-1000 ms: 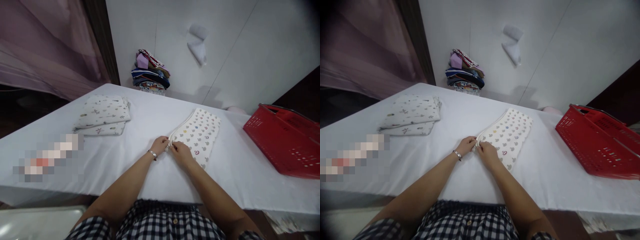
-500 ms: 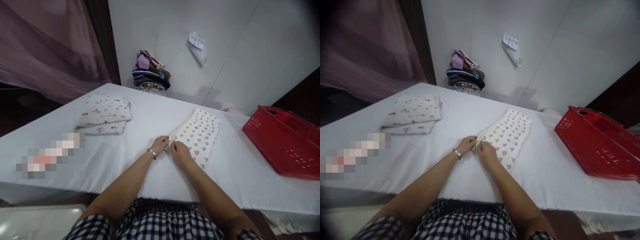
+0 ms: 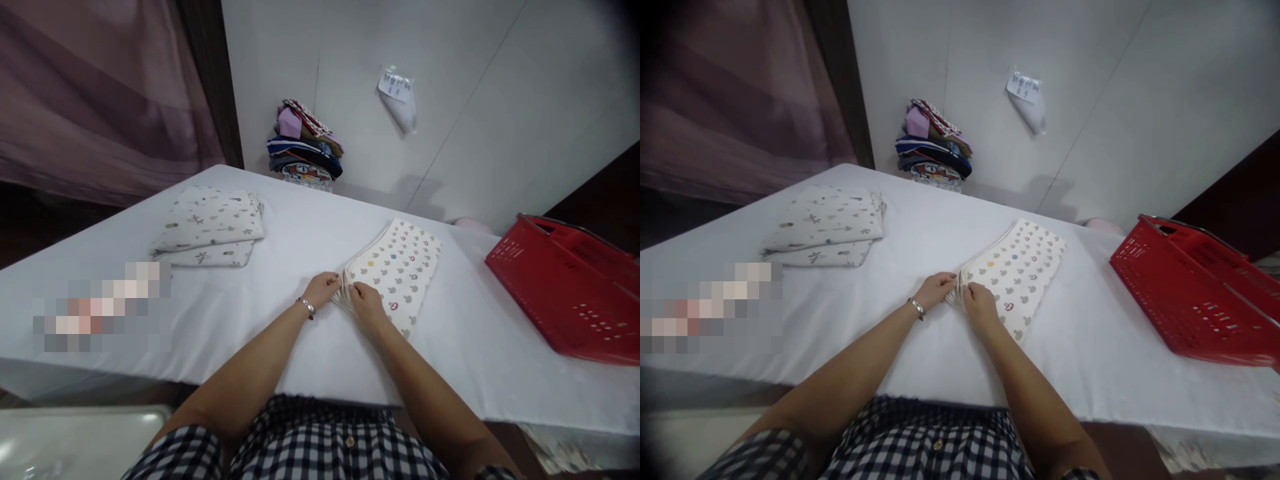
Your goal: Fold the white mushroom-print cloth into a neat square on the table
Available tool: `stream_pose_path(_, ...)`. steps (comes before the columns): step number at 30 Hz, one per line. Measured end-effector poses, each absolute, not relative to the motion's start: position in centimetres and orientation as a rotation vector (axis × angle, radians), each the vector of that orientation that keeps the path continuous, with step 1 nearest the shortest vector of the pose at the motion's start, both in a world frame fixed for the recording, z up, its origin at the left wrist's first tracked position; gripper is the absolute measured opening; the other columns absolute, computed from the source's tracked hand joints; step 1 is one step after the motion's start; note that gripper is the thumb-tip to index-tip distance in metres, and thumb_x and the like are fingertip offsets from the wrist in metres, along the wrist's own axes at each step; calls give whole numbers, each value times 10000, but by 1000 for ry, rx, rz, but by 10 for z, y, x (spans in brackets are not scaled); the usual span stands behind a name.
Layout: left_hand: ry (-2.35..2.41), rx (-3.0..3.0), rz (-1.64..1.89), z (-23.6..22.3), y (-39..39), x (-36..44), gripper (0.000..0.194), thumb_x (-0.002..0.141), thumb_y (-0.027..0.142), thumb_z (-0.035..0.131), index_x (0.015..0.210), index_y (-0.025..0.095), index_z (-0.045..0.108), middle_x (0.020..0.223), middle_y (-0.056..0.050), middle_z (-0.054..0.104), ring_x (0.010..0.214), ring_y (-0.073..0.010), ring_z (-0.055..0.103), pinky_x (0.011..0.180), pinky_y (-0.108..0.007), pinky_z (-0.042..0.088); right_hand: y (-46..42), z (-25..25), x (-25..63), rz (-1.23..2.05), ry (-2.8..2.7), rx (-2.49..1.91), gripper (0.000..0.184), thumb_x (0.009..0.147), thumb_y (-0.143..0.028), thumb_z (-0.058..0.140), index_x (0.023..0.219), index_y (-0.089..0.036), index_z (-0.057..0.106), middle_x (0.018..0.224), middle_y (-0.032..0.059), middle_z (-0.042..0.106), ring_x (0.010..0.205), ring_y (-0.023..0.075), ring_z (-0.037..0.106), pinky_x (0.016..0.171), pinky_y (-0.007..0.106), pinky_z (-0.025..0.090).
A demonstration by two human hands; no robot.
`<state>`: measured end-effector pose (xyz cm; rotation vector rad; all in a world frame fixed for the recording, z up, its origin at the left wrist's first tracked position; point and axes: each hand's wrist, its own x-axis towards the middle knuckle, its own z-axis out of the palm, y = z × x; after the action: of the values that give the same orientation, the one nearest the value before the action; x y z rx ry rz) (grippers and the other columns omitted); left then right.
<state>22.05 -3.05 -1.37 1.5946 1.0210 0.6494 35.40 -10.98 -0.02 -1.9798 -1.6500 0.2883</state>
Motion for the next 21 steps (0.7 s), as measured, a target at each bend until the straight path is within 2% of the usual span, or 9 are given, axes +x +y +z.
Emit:
stream_pose_path(3,1047,1724,679,-16,-31,221,263,731,405,564,607,175,597,1126,-42,625,809,-154,604,658,-274,503,-110,-1,354,291,-1629,-1969,347,882,-352,355,588,-194,450,584,-18,492,576,120,410,547,238,247)
stream_pose_path(5,1055,1829,705,-16,-31,222,235,729,362,569,577,184,584,1032,-34,656,879,-170,605,783,-295,482,-110,0,353,277,-1640,-1982,336,878,-344,359,596,-193,461,589,-17,497,579,120,412,549,239,247)
stream_pose_path(7,1065,1872,709,-15,-31,222,226,723,290,550,521,188,548,978,-27,671,909,-174,607,840,-298,456,-111,3,352,253,-1660,-2007,334,880,-331,356,602,-191,477,597,-12,509,579,120,414,551,240,248)
stream_pose_path(11,1083,1794,713,-14,-31,221,221,699,246,518,485,192,521,1005,-22,675,895,-172,620,840,-291,454,-113,14,347,141,-1714,-2138,336,902,-312,340,657,-185,532,642,12,558,593,128,444,555,249,251)
stream_pose_path(17,1047,1767,731,-15,-30,222,186,698,226,506,521,189,549,1069,-24,658,925,-159,611,857,-270,454,-109,21,333,113,-1978,-2312,275,925,-274,351,936,-158,599,908,96,636,770,170,566,643,254,320)
stream_pose_path(21,1056,1776,724,-16,-30,222,287,769,349,488,549,187,576,1062,-32,658,869,-148,610,779,-257,472,-109,19,328,121,-2005,-2313,298,934,-297,322,963,-169,590,932,89,634,818,183,574,685,265,338)
